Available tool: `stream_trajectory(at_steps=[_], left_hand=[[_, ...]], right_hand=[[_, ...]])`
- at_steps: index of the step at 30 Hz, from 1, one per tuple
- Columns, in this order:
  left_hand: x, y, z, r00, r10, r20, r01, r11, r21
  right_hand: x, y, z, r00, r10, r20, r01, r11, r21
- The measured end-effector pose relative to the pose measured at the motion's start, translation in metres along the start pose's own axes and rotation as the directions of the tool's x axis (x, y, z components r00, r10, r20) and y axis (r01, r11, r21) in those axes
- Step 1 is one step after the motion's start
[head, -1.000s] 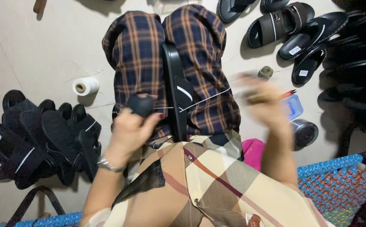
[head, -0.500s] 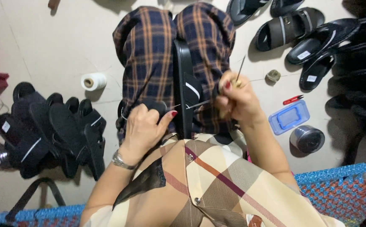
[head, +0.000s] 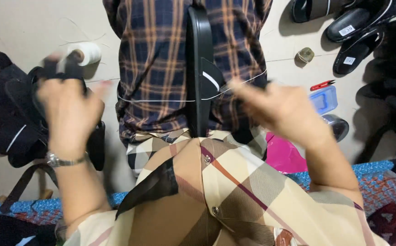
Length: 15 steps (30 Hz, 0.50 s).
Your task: The person sits on the floor and sews a black shoe using a needle and white thread. They repeatedly push the needle through the shoe material and pull the thread to secure the stitching.
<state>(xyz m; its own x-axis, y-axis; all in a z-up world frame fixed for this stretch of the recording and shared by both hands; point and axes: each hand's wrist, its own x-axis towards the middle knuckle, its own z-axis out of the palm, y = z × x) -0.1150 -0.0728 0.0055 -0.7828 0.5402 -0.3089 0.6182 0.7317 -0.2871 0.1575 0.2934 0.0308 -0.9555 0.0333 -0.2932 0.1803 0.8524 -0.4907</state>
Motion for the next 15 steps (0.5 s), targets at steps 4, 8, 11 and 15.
stream_trajectory(at_steps=[4,8,11,15], left_hand=[[0.005,0.083,-0.071,0.909,0.417,-0.014,-0.320,0.675,-0.665],[0.014,0.105,-0.058,0.799,0.581,-0.154,-0.564,0.637,-0.526],[0.015,0.111,-0.051,0.800,0.571,-0.186,-0.576,0.643,-0.505],[0.018,0.111,-0.042,0.785,0.572,-0.236,-0.606,0.633,-0.481]], right_hand=[[0.015,-0.035,0.005,0.957,-0.276,-0.086,0.219,0.887,-0.407],[0.019,-0.045,0.002,0.960,-0.261,-0.102,0.189,0.872,-0.451],[0.016,-0.053,0.005,0.968,-0.226,-0.112,0.139,0.847,-0.512],[0.012,-0.061,0.017,0.975,-0.206,-0.078,0.134,0.836,-0.533]])
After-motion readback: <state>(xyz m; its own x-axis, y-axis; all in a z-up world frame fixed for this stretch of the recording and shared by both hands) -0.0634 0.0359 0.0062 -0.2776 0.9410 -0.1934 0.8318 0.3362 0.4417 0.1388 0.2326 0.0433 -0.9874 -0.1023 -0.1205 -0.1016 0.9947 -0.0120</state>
